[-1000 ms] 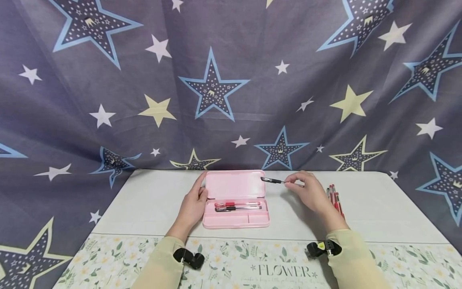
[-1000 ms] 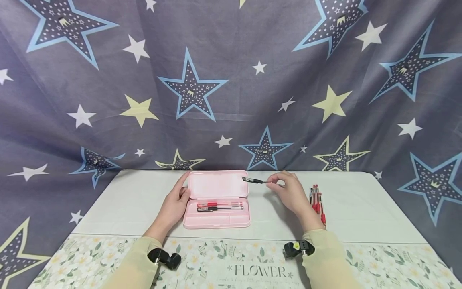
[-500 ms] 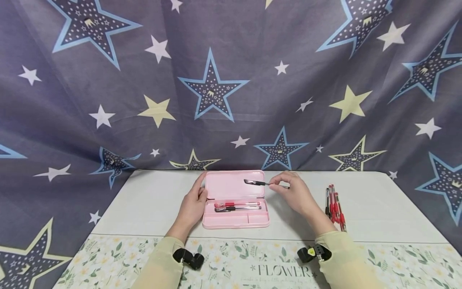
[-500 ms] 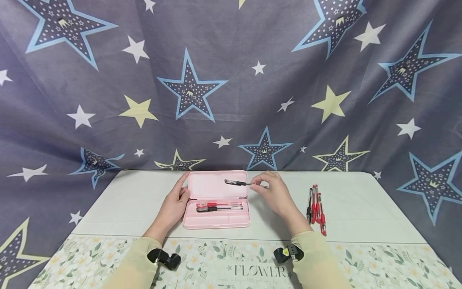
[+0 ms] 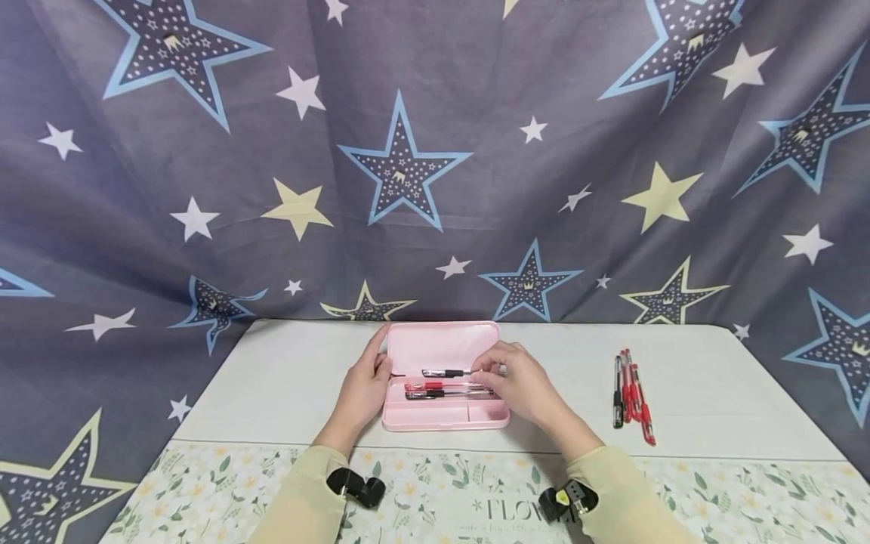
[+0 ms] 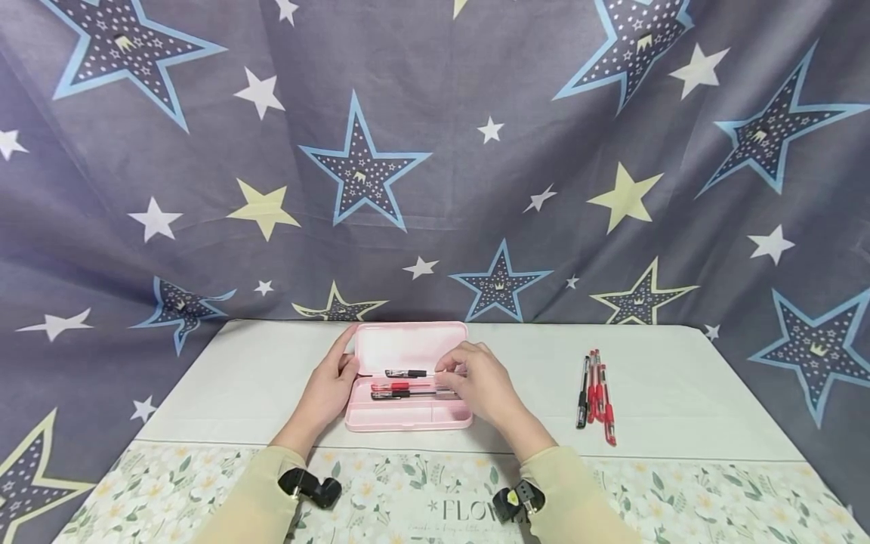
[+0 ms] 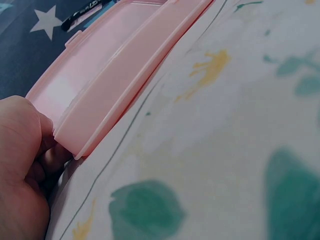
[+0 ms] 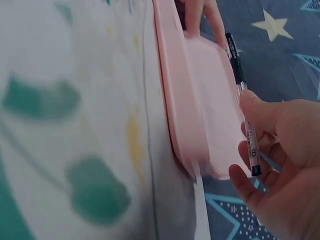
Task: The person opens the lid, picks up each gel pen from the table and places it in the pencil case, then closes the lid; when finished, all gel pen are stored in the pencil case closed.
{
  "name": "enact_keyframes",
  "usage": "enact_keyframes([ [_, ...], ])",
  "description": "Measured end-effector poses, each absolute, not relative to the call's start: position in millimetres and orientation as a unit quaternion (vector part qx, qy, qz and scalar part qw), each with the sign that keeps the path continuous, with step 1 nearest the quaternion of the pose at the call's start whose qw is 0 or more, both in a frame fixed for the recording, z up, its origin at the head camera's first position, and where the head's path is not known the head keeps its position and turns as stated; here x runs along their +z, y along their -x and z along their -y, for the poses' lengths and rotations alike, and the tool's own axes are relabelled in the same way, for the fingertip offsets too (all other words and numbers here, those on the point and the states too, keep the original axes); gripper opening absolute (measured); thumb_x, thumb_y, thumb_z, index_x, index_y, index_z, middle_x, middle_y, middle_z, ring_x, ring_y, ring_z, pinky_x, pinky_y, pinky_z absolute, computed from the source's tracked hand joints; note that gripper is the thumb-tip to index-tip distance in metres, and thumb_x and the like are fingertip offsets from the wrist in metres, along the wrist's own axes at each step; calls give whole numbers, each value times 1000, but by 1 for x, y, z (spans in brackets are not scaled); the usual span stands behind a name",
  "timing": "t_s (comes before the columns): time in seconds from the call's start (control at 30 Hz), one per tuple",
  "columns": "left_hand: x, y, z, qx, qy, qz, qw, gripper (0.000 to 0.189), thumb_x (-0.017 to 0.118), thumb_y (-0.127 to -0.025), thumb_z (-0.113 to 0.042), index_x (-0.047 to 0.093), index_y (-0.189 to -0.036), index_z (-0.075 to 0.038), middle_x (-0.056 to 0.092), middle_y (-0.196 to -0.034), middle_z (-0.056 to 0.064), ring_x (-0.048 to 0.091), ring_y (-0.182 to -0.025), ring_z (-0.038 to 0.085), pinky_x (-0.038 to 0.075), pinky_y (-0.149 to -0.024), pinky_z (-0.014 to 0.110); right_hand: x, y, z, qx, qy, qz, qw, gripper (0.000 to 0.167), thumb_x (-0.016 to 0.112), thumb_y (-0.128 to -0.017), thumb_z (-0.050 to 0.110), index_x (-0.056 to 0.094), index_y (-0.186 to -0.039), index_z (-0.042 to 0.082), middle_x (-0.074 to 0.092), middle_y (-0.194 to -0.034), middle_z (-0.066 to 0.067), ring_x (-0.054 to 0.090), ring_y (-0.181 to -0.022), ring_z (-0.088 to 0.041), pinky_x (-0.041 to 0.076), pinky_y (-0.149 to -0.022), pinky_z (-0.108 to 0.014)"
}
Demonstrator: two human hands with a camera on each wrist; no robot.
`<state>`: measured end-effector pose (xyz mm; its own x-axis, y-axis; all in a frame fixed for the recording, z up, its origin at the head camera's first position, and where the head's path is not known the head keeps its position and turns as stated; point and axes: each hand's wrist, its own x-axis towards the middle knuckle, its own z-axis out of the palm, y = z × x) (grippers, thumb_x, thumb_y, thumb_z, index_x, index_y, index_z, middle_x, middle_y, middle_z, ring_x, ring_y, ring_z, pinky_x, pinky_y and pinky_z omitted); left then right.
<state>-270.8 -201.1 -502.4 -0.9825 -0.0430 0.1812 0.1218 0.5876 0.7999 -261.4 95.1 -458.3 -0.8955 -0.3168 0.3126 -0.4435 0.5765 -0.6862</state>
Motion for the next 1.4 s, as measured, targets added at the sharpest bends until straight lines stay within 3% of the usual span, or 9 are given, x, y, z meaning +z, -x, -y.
enact_keyframes([
  [0.23, -502, 271, 201, -451, 22, 887, 95, 63, 51, -117, -14, 33, -176, -29, 58, -89, 3, 52, -75, 22, 43, -83, 44, -463, 259, -80, 401, -212, 889, 65, 10, 91, -93, 15, 82, -90, 21, 66, -88, 15, 60, -100, -16, 50, -96, -44],
  [0.47, -502, 271, 201, -453, 24, 886, 96, 64, 51, -117, -14, 33, -175, -32, 56, -89, 2, 51, -74, 21, 43, -81, 43, -469, 260, -72, 395, -213, 892, 52, 14, 89, -94, 13, 82, -89, 23, 65, -88, 15, 59, -98, -14, 53, -93, -41],
  [0.83, -502, 269, 200, -451, 24, 887, 100, 64, 51, -117, -13, 33, -176, -30, 57, -89, 2, 52, -76, 21, 43, -83, 44, -473, 260, -67, 358, -233, 903, 55, 17, 92, -91, 14, 82, -84, 25, 65, -84, 18, 57, -92, -14, 47, -90, -42],
  [1.4, -503, 271, 201, -449, 20, 888, 97, 63, 51, -117, -14, 34, -175, -31, 55, -89, 3, 50, -76, 22, 42, -83, 43, -475, 258, -66, 331, -231, 913, 55, 9, 93, -92, 18, 87, -89, 24, 67, -88, 15, 56, -96, -17, 44, -92, -45],
])
